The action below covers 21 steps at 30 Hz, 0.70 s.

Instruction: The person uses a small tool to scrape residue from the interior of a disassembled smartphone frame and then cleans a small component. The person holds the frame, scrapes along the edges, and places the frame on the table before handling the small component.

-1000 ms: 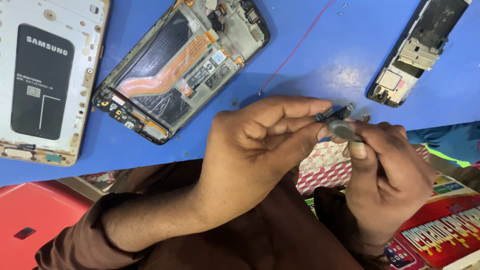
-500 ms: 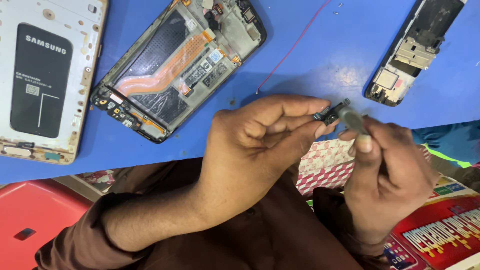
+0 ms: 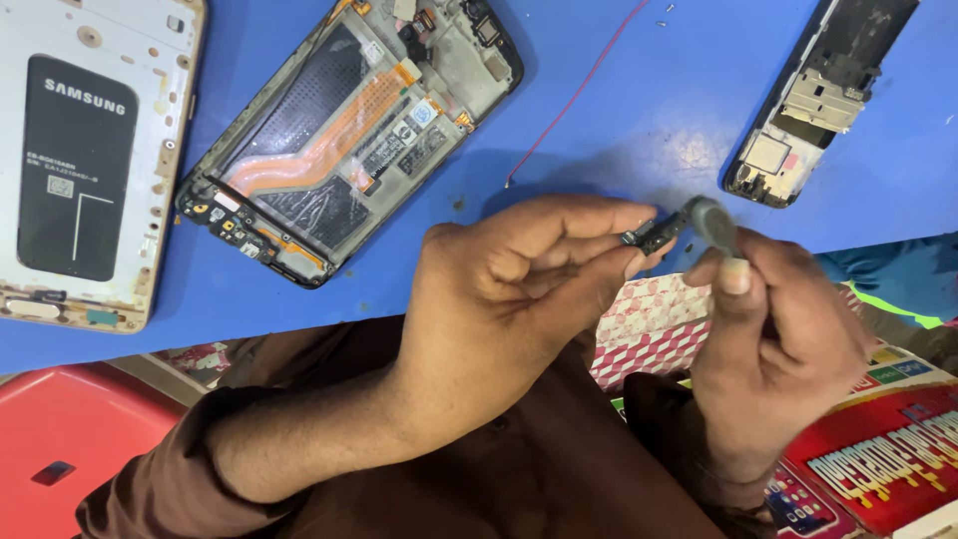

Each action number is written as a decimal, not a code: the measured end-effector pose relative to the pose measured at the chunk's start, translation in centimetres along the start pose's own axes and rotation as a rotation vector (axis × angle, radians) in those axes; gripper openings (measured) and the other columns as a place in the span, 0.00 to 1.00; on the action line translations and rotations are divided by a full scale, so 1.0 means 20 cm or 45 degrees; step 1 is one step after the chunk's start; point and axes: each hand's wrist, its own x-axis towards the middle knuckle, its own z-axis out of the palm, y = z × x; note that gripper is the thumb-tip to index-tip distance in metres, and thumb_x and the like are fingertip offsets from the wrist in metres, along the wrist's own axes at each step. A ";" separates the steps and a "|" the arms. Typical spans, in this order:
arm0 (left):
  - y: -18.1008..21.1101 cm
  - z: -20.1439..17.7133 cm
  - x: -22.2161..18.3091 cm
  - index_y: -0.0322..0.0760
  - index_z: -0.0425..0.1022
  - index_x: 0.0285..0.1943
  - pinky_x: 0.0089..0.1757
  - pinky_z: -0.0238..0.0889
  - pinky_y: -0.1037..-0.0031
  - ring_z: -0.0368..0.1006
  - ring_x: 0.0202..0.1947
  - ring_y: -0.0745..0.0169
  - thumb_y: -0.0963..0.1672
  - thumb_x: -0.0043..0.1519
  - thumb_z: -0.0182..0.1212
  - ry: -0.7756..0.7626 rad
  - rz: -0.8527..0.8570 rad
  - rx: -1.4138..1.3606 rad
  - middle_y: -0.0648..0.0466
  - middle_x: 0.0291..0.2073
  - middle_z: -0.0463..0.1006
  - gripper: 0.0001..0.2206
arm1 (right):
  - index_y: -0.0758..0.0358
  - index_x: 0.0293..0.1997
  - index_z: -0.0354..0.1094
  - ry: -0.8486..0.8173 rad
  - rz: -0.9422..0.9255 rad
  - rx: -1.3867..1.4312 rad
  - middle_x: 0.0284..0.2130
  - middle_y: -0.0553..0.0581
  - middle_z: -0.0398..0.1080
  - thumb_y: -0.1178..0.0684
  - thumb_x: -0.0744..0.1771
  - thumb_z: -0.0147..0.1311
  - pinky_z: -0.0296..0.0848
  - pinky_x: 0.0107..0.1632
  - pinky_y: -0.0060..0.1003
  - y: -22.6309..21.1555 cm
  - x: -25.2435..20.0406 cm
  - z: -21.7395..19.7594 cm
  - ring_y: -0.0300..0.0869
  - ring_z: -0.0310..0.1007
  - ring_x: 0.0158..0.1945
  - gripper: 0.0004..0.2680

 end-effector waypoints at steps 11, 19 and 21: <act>0.02 -0.01 0.00 0.27 0.73 0.66 0.53 0.77 0.80 0.80 0.52 0.71 0.35 0.72 0.60 -0.046 -0.051 -0.018 0.48 0.51 0.83 0.13 | 0.72 0.53 0.72 0.187 0.014 0.025 0.36 0.58 0.76 0.50 0.79 0.51 0.64 0.35 0.26 0.05 0.02 -0.01 0.35 0.70 0.31 0.11; 0.07 -0.01 0.01 0.27 0.72 0.65 0.53 0.77 0.78 0.80 0.52 0.69 0.35 0.69 0.60 -0.041 -0.098 0.135 0.48 0.50 0.84 0.15 | 0.71 0.52 0.73 -0.046 -0.208 -0.018 0.37 0.59 0.76 0.53 0.77 0.54 0.67 0.39 0.30 0.06 0.01 -0.02 0.38 0.72 0.34 0.09; 0.06 -0.01 0.01 0.26 0.72 0.65 0.55 0.77 0.77 0.80 0.54 0.68 0.34 0.69 0.59 -0.065 -0.084 0.091 0.48 0.53 0.83 0.14 | 0.71 0.54 0.73 0.017 -0.197 -0.077 0.36 0.58 0.76 0.55 0.77 0.53 0.67 0.41 0.31 0.06 0.02 -0.03 0.38 0.73 0.34 0.07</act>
